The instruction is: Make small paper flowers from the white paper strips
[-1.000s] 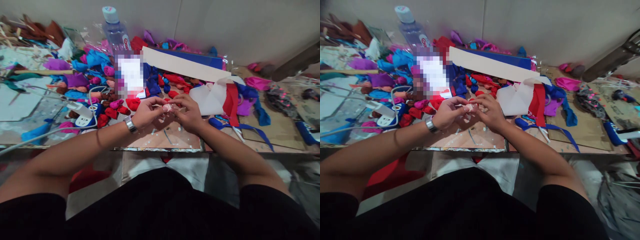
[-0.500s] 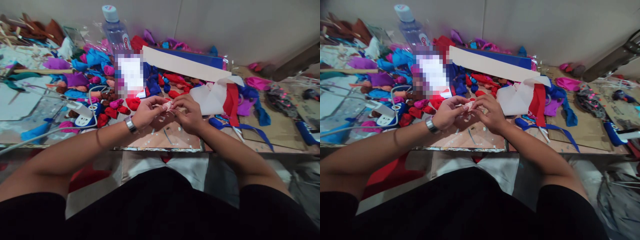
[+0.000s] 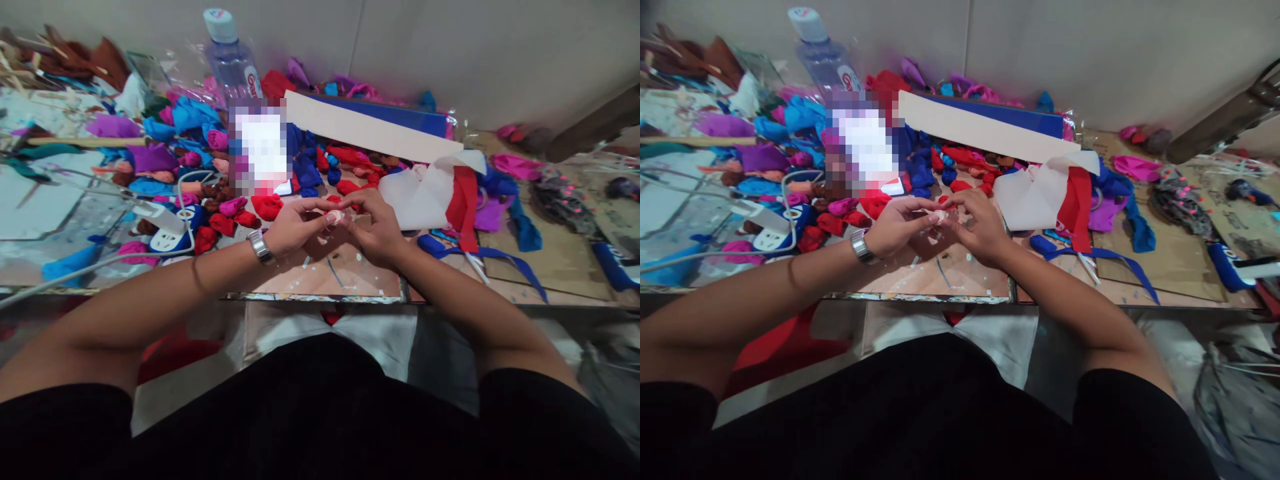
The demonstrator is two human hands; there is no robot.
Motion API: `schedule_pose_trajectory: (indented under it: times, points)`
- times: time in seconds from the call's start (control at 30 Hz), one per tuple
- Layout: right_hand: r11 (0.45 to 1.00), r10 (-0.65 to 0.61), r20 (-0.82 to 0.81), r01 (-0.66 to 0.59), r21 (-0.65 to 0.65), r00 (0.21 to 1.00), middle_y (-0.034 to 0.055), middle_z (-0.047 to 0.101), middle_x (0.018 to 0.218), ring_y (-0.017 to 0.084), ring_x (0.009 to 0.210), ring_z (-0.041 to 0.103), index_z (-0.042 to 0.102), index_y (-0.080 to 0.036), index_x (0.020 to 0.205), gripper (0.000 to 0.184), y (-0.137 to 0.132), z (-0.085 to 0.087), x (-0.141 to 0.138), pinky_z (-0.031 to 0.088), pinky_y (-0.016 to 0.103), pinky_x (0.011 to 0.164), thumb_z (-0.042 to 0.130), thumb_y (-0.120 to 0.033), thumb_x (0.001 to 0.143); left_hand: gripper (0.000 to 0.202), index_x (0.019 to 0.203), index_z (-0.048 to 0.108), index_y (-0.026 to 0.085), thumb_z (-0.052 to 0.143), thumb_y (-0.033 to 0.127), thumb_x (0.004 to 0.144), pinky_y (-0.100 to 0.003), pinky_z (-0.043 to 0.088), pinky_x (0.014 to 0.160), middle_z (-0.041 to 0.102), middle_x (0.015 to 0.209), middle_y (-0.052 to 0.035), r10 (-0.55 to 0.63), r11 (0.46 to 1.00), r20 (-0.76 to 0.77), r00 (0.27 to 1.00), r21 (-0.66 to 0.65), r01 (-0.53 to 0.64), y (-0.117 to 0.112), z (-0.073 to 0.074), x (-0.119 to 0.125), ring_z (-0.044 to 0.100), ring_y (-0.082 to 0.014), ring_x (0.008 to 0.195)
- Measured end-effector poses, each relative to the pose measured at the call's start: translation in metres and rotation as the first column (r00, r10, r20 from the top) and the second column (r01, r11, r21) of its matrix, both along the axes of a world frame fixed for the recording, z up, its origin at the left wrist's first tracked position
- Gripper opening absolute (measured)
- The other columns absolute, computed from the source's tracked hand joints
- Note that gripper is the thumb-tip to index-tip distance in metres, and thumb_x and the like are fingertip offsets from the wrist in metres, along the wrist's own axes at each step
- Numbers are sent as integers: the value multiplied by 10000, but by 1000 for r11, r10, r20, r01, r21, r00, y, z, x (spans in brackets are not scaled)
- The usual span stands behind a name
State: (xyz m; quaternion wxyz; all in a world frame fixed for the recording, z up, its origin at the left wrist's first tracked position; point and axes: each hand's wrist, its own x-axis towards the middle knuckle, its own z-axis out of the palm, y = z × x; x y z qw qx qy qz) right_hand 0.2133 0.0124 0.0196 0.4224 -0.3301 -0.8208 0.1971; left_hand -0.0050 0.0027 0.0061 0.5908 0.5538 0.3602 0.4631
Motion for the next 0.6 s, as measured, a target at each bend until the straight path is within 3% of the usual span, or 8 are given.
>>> schedule_pose_trajectory:
  times: [0.2,0.3,0.4,0.6]
  points:
    - [998,41,74,-44,40,996,82,747,1231,262,1162,658,717,-278,1279,391,4,-2,2,488,476,1062,609,-563,1033,576,1127,616,183,945,462,746,-268,611,610,763,913,-37,65,998,29,997,20,-66,0,0,2,726,-138,661]
    - [999,32,95,-36,37,995,82,728,1194,258,1142,647,744,-288,1254,388,5,-2,2,499,473,1039,574,-568,1047,575,1113,578,197,944,460,755,-265,611,604,764,910,-37,67,998,34,997,8,-67,1,-1,3,730,-141,663]
    - [999,17,58,-19,31,998,79,724,1131,253,1098,651,770,-271,1179,384,4,-2,2,505,458,1010,602,-582,1028,558,1117,621,184,942,468,761,-276,628,692,782,991,-75,49,994,0,999,93,-49,2,-4,3,763,-161,785]
    - [988,-20,-72,9,-154,997,65,760,1096,225,1016,673,769,-229,1099,390,2,-5,-1,514,381,929,737,-585,942,550,1141,687,174,935,489,765,-317,627,850,784,1134,-113,98,964,-101,990,258,-69,3,-5,3,768,-198,991]
